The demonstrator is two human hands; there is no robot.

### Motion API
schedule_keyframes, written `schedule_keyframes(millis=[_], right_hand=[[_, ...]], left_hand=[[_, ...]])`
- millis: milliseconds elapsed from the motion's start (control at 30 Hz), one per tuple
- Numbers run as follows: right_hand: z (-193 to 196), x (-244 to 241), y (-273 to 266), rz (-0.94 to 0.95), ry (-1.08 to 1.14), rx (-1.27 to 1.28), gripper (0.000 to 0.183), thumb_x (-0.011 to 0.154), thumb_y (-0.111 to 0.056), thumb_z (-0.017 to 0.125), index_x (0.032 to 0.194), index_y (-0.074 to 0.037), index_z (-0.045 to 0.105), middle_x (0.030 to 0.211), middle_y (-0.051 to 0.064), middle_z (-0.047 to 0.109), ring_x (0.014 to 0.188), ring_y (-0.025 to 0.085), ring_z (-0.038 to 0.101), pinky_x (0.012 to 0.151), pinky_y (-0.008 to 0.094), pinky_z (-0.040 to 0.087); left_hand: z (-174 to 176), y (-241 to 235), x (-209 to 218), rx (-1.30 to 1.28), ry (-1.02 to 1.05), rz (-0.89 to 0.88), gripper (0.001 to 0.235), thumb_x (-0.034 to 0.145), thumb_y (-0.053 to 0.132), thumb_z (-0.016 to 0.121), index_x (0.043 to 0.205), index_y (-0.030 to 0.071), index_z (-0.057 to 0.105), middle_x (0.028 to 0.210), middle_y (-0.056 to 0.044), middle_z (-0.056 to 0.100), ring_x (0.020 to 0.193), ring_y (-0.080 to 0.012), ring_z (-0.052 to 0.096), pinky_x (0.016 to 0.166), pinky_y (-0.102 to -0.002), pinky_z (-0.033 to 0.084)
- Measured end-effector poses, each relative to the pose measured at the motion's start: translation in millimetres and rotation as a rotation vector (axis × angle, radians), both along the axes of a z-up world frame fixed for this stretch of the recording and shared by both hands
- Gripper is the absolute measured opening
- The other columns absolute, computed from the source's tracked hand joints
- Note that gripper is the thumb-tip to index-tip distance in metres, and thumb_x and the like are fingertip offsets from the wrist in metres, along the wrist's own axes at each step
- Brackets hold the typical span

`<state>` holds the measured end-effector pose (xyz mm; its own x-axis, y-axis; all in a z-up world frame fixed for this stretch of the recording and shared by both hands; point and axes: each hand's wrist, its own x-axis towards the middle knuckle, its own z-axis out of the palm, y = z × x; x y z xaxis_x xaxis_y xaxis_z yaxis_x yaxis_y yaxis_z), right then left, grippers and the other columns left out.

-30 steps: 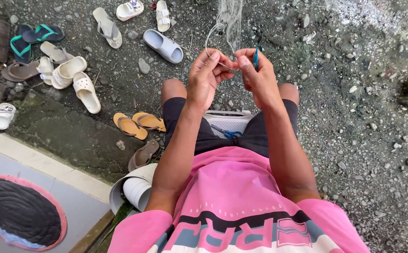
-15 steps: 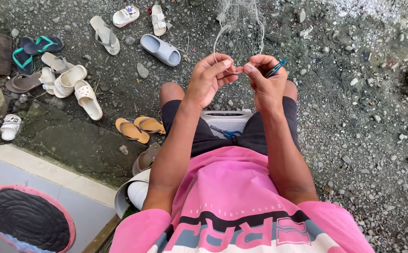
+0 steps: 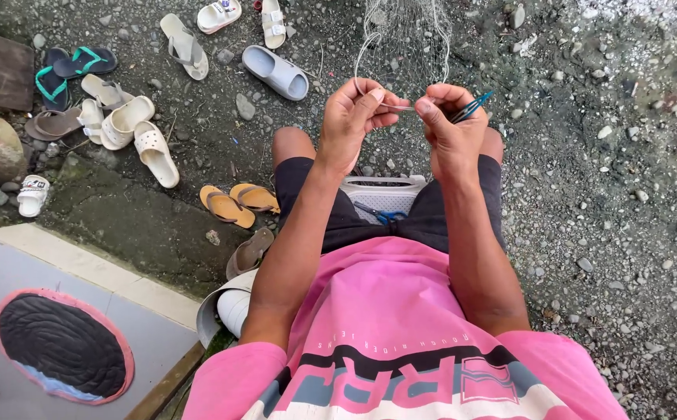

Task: Repairing a fishing net by meticulously knotting and threading thin translucent line using a small hand tool while sitting outdoors.

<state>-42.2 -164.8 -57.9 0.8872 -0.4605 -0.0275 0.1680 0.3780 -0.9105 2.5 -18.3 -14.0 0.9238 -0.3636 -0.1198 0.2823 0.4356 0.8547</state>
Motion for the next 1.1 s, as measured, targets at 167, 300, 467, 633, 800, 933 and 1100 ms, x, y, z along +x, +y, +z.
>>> schedule_keyframes(millis=[167, 300, 467, 633, 800, 933, 1100], right_hand=[[12.4, -0.5, -1.6, 0.02, 0.023, 0.049, 0.026, 0.078, -0.004, 0.081, 0.097, 0.0, 0.064, 0.078, 0.007, 0.064, 0.053, 0.004, 0.047, 0.04, 0.015, 0.031], [19.9, -0.6, -2.8, 0.053, 0.048, 0.076, 0.023, 0.078, -0.007, 0.08, 0.096, -0.004, 0.065, 0.078, 0.004, 0.063, 0.053, 0.003, 0.043, 0.04, 0.016, 0.029], [18.5, 1.7, -4.5, 0.054, 0.057, 0.051, 0.023, 0.078, -0.01, 0.08, 0.095, -0.006, 0.065, 0.078, 0.004, 0.064, 0.053, 0.003, 0.044, 0.039, 0.017, 0.03], [31.3, 6.2, -14.0, 0.094, 0.06, 0.026, 0.023, 0.078, -0.007, 0.079, 0.095, -0.007, 0.063, 0.079, 0.003, 0.064, 0.054, 0.003, 0.045, 0.039, 0.016, 0.027], [74.5, 5.0, -56.7, 0.31, 0.129, -0.748, 0.03, 0.095, -0.011, 0.069, 0.121, -0.012, 0.053, 0.099, -0.001, 0.053, 0.063, 0.003, 0.033, 0.06, 0.018, 0.03], [107.9, -6.7, -101.9, 0.35, 0.092, -0.939, 0.018, 0.104, -0.001, 0.071, 0.12, 0.0, 0.062, 0.098, 0.008, 0.058, 0.08, 0.012, 0.048, 0.07, 0.024, 0.038], [131.8, -27.1, -120.2, 0.316, 0.048, -0.948, 0.019, 0.117, -0.005, 0.063, 0.127, 0.011, 0.061, 0.1, 0.017, 0.059, 0.089, 0.02, 0.054, 0.08, 0.03, 0.043]], left_hand=[[8.3, 0.8, -0.9, 0.059, -0.077, -0.009, 0.014, 0.092, 0.02, 0.056, 0.092, 0.006, 0.055, 0.088, -0.011, 0.067, 0.092, -0.023, 0.07, 0.073, -0.027, 0.059], [9.9, 0.6, -4.0, -0.009, -0.12, -0.059, 0.011, 0.095, 0.019, 0.053, 0.094, 0.008, 0.053, 0.095, -0.007, 0.065, 0.098, -0.0229, 0.067, 0.073, -0.025, 0.057], [10.0, -1.5, -6.4, 0.014, -0.137, -0.06, 0.013, 0.096, 0.022, 0.052, 0.095, 0.01, 0.054, 0.095, -0.006, 0.065, 0.09, -0.0146, 0.064, 0.069, -0.022, 0.052], [10.8, 1.6, -5.8, 0.125, -0.199, -0.056, 0.013, 0.095, 0.023, 0.051, 0.095, 0.01, 0.054, 0.093, -0.006, 0.065, 0.085, -0.0131, 0.063, 0.065, -0.021, 0.049], [7.2, 10.9, 0.4, 0.132, -0.216, -0.072, 0.013, 0.096, 0.022, 0.049, 0.094, 0.01, 0.054, 0.092, -0.005, 0.063, 0.084, -0.0133, 0.063, 0.065, -0.021, 0.049], [4.1, 18.1, 7.6, 0.125, -0.215, -0.086, 0.012, 0.096, 0.018, 0.047, 0.094, 0.01, 0.055, 0.092, -0.005, 0.064, 0.084, -0.0133, 0.063, 0.066, -0.021, 0.05], [10.4, 18.7, 13.9, 0.018, -0.154, -0.158, 0.008, 0.094, 0.02, 0.048, 0.09, 0.014, 0.051, 0.089, -0.002, 0.06, 0.083, -0.0132, 0.06, 0.067, -0.021, 0.045]])
